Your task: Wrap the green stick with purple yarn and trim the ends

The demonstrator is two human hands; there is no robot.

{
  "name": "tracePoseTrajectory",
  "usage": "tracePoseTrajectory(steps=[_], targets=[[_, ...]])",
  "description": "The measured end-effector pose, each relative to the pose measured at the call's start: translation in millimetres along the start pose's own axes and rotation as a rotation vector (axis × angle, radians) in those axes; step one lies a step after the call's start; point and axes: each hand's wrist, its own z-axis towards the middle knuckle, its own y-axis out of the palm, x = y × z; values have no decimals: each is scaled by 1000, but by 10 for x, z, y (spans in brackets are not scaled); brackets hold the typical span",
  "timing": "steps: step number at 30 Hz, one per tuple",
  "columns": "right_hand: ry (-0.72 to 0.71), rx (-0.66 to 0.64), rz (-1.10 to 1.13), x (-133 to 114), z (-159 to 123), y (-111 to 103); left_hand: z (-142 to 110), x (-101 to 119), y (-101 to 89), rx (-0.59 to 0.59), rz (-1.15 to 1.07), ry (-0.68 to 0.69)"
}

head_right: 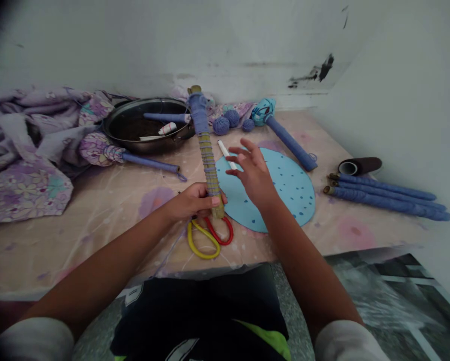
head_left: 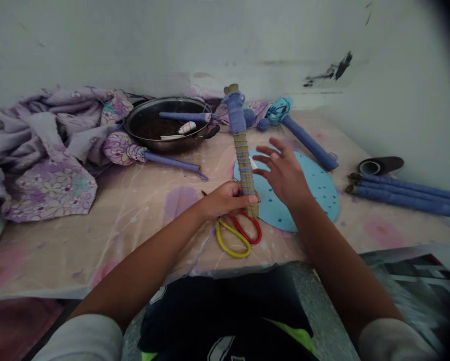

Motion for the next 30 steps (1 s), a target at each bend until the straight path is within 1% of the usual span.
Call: tracePoseTrajectory(steps=[1, 3, 5, 6, 7, 9, 14, 18, 20, 22, 26, 28, 30], targets=[[78, -65, 111, -31, -9, 0, -3, 10, -10, -15, 26, -7], [198, -220, 259, -102, -37, 0, -11, 20, -18, -52, 75, -38], [277, -335, 330, -165, -67, -6, -12, 16, -16, -76, 107, -62], [307, -366, 349, -186, -77, -14, -8, 7, -14, -82, 117, -65], [325, -372, 361, -198, -83, -24, 1, -4, -13, -79, 124, -60], [330, -330, 363, -199, -82, -51, 31, -35, -16, -48, 138, -34], [360, -210, 368, -153, -38, -104, 110, -122, -29, 90, 237, 25], [344, -109, 332, -131, -12, -90, 116, -171, 5, 193, 308, 66], [336, -88, 299, -126, -15, -71, 108, -181, 31, 226, 324, 90], [327, -138, 311, -131, -28, -59, 100, -179, 51, 228, 311, 121], [297, -327, 331, -163, -57, -97, 86, -144, 60, 143, 153, 133], [262, -363, 308, -177, -63, -142, 77, -126, 56, 132, 82, 115], [236, -371, 292, -182, -65, -187, 68, -117, 53, 127, 28, 92]])
